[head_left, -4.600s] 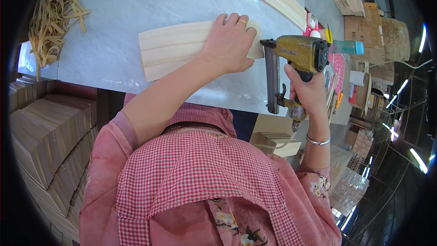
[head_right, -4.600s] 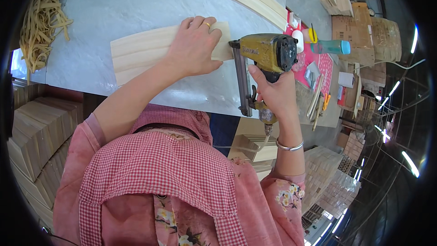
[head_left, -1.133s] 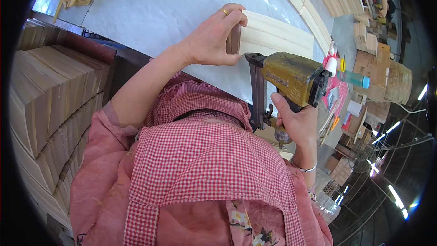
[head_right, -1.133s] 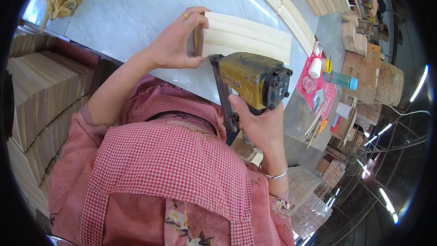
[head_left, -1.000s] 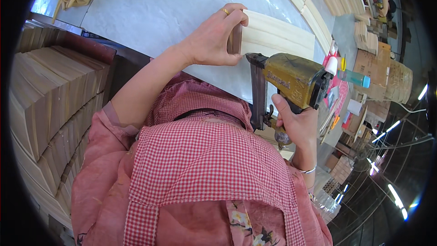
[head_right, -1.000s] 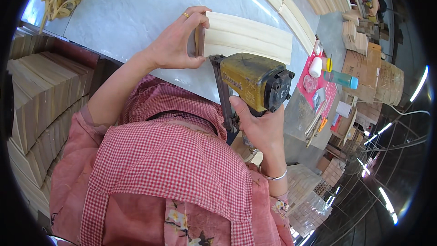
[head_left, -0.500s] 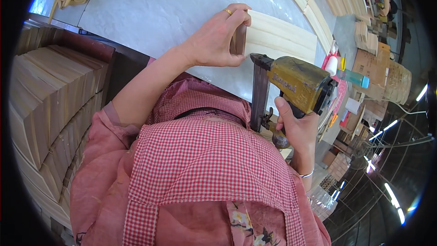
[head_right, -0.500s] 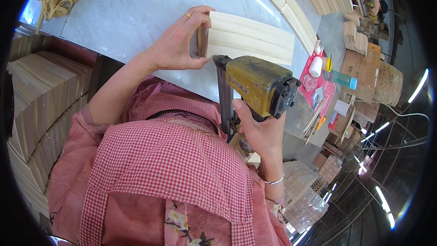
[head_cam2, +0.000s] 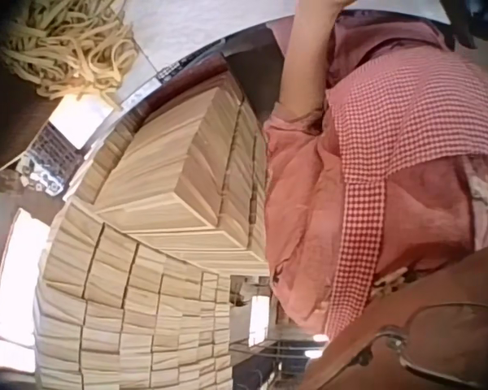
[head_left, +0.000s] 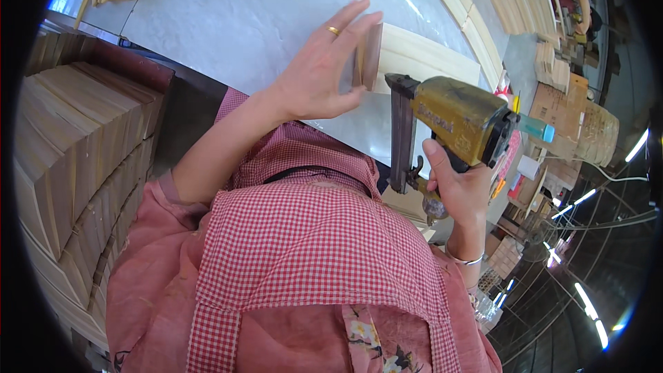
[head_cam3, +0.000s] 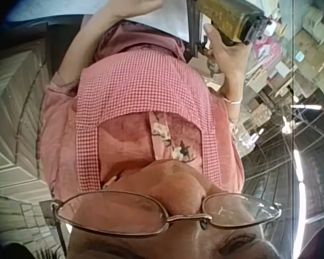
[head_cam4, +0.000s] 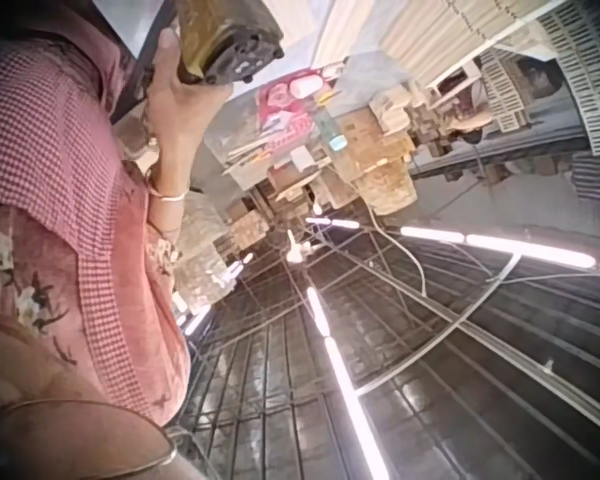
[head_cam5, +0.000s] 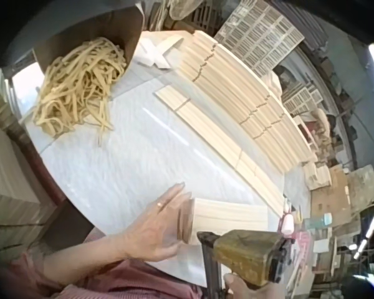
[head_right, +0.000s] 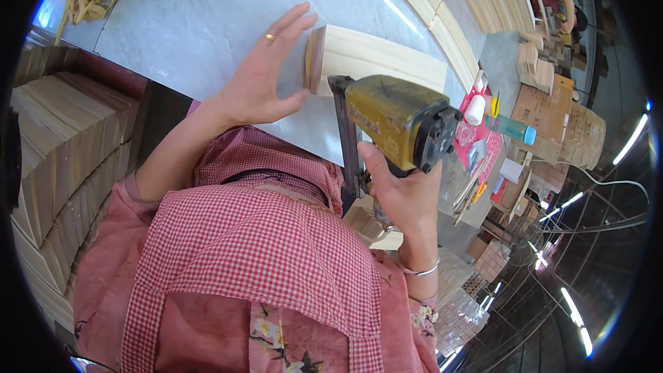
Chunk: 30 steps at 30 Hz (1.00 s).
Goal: Assembling wooden boxes by applying glue and using a pneumatic nail gun at a factory workstation.
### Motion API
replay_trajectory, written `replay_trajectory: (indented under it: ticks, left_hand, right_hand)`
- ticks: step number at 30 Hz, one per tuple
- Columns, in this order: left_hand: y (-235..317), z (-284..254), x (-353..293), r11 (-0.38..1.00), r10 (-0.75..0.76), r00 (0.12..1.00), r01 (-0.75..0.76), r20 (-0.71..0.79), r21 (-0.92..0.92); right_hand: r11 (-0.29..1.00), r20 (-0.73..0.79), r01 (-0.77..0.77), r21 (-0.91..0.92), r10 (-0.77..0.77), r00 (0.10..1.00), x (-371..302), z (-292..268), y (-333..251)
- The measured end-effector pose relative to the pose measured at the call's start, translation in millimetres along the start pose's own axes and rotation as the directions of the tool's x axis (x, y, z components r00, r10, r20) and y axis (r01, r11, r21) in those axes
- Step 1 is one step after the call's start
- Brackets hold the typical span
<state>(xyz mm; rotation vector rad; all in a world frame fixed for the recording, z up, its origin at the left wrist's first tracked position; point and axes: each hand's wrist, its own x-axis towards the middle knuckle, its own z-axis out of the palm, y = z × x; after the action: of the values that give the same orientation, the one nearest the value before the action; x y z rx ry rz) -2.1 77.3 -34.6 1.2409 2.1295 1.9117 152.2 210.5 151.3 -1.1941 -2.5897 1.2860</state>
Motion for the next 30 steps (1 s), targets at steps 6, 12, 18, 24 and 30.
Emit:
replay_trajectory:
  ticks: [6, 12, 18, 24, 30]
  left_hand:
    - [4, -26, -14, 0.997, -0.063, 0.985, 0.068, -0.159, 0.028]
    - [2, -36, -25, 0.991, -0.112, 0.976, 0.123, -0.189, 0.044]
    - [-2, -38, -30, 0.992, -0.09, 0.969, 0.107, -0.229, 0.063]
    - [-3, -37, -34, 0.994, -0.065, 0.957, 0.088, -0.283, 0.069]
    - [-2, -36, -34, 0.992, -0.079, 0.954, 0.104, -0.291, 0.071]
  right_hand:
    - [0.996, 0.007, 0.032, -0.086, -0.031, 0.999, 16, 2, -7]
    - [0.986, 0.031, 0.12, -0.116, -0.117, 0.993, 24, 2, -4]
    - [0.991, 0.079, 0.058, -0.122, -0.048, 0.996, 32, -3, -17]
    - [0.974, 0.096, 0.066, -0.217, -0.046, 0.994, 57, -15, -33]
    - [0.96, 0.096, -0.045, -0.276, 0.074, 0.993, 86, -21, -41]
